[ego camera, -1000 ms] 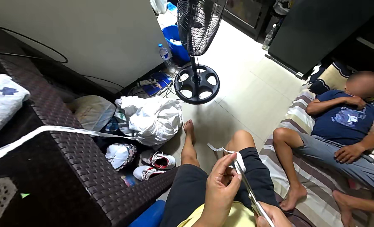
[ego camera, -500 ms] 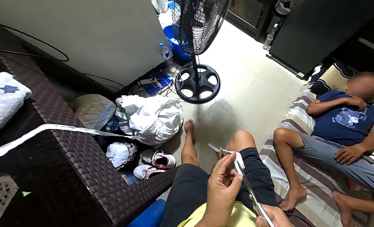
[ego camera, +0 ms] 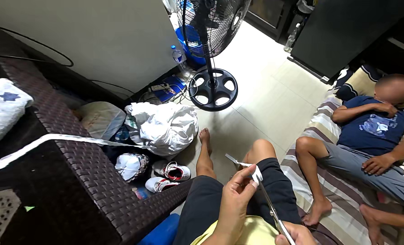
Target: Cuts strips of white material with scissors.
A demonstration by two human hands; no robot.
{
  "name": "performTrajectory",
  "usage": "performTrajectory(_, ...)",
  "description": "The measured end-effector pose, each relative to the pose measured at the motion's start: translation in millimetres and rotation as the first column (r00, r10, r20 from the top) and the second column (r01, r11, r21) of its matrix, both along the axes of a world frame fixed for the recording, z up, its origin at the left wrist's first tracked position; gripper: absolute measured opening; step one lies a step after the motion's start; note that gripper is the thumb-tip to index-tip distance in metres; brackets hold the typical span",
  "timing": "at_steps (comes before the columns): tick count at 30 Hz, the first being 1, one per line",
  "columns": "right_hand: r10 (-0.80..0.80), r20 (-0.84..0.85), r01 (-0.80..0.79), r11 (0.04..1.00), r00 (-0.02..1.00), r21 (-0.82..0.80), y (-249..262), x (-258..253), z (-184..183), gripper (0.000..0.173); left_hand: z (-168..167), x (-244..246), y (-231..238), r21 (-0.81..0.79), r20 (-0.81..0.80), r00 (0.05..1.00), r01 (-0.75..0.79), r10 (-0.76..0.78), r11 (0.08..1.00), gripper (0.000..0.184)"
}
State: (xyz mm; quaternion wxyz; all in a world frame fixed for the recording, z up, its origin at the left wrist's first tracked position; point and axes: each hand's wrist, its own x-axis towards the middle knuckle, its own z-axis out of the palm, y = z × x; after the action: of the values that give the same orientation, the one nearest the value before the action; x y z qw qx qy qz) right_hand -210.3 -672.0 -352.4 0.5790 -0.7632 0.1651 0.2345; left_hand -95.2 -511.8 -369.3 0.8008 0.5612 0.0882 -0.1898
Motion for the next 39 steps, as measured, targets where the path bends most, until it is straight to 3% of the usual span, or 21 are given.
performTrajectory(7, 0.010, 0.004, -0.010, 1.000, 1.000, -0.020, 0, -1, 3, 0.049, -1, 5, -6, 0.024, 0.068, 0.994, -0.085, 0.083, 0.996, 0.030)
performTrajectory(18, 0.038, -0.007, -0.037, 0.998, 0.999, 0.060, -3, 8, -4, 0.063, -5, -8, -12, 0.012, 0.112, 0.993, -0.044, 0.043, 0.999, 0.054)
performTrajectory(34, -0.008, 0.007, 0.008, 1.000, 1.000, 0.015, 0, 7, -3, 0.048, -6, -8, -12, -0.034, 0.074, 0.997, -0.021, 0.023, 0.999, 0.067)
performTrajectory(39, 0.020, -0.004, -0.020, 0.999, 1.000, -0.033, -1, 5, -1, 0.048, -7, -1, -6, 0.026, 0.072, 0.997, -0.009, 0.007, 1.000, 0.043)
